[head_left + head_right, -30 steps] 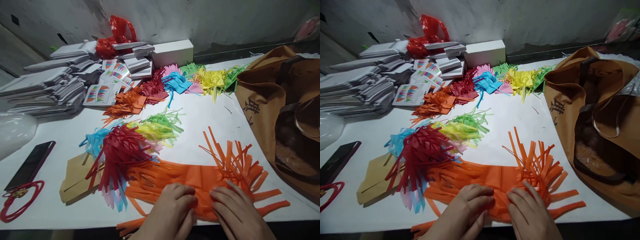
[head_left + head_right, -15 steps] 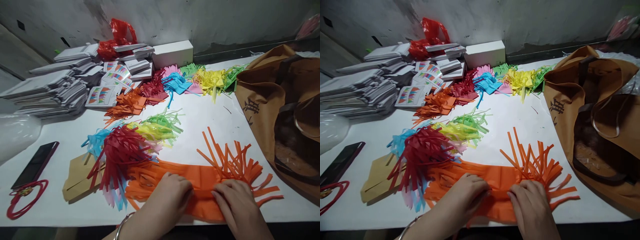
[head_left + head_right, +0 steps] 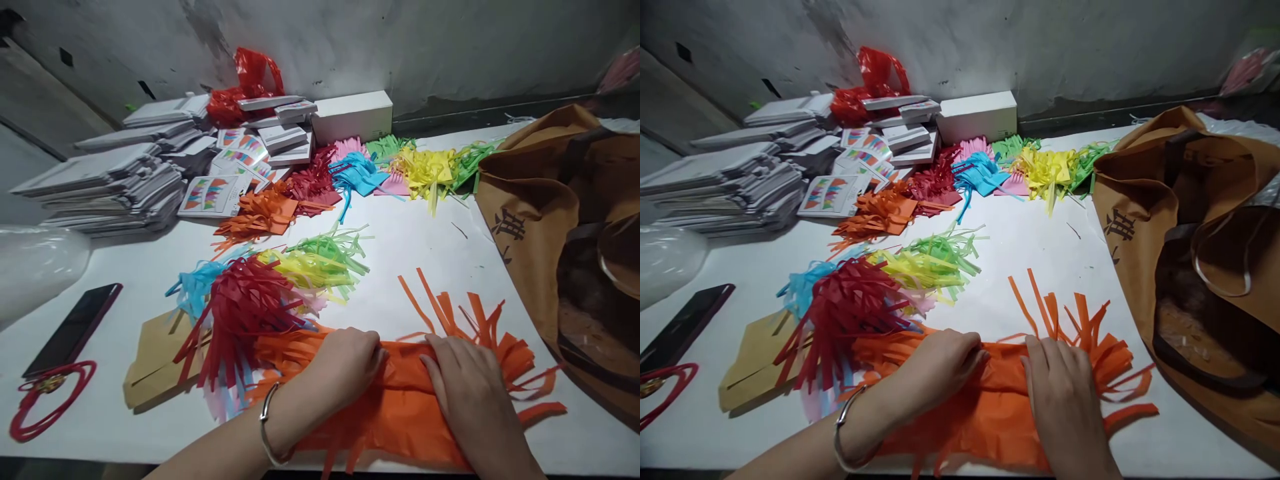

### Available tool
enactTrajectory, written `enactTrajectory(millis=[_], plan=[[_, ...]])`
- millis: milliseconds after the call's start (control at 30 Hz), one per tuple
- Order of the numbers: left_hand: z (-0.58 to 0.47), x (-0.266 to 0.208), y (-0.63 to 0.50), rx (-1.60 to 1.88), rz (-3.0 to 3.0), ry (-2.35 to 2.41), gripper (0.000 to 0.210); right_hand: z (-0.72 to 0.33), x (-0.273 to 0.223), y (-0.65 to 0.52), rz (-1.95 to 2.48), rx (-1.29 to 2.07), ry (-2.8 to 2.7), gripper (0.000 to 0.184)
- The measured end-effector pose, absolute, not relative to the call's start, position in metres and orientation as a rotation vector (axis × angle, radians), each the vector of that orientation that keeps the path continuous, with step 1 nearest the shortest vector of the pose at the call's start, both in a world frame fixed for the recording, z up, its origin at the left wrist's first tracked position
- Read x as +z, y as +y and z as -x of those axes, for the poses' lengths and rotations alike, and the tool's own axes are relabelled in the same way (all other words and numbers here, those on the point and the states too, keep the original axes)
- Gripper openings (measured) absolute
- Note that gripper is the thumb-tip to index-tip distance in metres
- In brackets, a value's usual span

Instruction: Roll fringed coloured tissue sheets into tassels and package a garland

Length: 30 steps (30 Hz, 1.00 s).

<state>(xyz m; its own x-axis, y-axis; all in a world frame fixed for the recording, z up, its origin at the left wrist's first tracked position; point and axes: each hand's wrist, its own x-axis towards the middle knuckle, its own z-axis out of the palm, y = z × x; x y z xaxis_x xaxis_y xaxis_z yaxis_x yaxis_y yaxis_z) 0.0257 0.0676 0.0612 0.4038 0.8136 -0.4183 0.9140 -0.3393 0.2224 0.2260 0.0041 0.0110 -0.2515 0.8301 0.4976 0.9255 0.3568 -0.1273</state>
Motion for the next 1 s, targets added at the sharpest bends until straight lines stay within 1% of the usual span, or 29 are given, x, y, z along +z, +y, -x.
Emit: enactTrajectory(millis=[67,133,200,267,333,433,500,600,700,800,867,933,1000], plan=[[-0.026,0.059,0.068,-0.326,-2.265,1.478,0.025,-0.225,0.013,-0.001,1.396,-0.27,-2.136,0.019],[-0.026,0.058,0.068,-0.317,-2.291,1.47,0.024,-0.223,0.012,-0.006,1.228,-0.204,-2.158,0.019],[-0.025,0.06,0.069,-0.303,-2.318,1.47,0.024,-0.22,0.008,-0.009,1.13,-0.169,-2.199,0.026],[-0.023,0.064,0.067,-0.279,-2.342,1.505,0.022,-0.218,0.005,-0.01,1.12,-0.182,-2.232,0.035],[-0.021,0.065,0.062,-0.193,-2.422,1.495,0.016,-0.217,0.004,-0.01,1.137,-0.162,-2.219,0.035],[-0.016,0.059,0.048,0.039,-2.697,1.197,0.017,-0.213,0.007,-0.009,1.149,-0.062,-2.156,0.031],[-0.013,0.049,0.039,0.145,-2.83,0.998,0.007,-0.207,0.008,-0.009,1.137,-0.027,-2.139,0.029],[-0.009,0.035,0.032,0.185,-2.84,0.989,0.014,-0.207,0.003,-0.007,1.22,-0.124,-2.134,0.029],[-0.006,0.031,0.03,0.205,-2.765,1.023,0.01,-0.237,-0.006,-0.009,1.517,-0.297,-2.085,0.03],[-0.004,0.033,0.03,0.2,-2.71,1.048,0.008,-0.288,-0.004,-0.02,1.724,-0.614,-2.121,0.039],[-0.004,0.033,0.03,0.212,-2.691,1.06,0.009,-0.312,0.006,-0.028,1.808,-0.688,-2.103,0.044],[-0.004,0.031,0.029,0.242,-2.677,1.058,0.01,-0.312,0.02,-0.031,1.754,-0.663,-2.071,0.04],[-0.004,0.028,0.029,0.29,-2.682,1.047,0.009,-0.288,0.031,-0.029,1.514,-0.611,-2.126,0.033]])
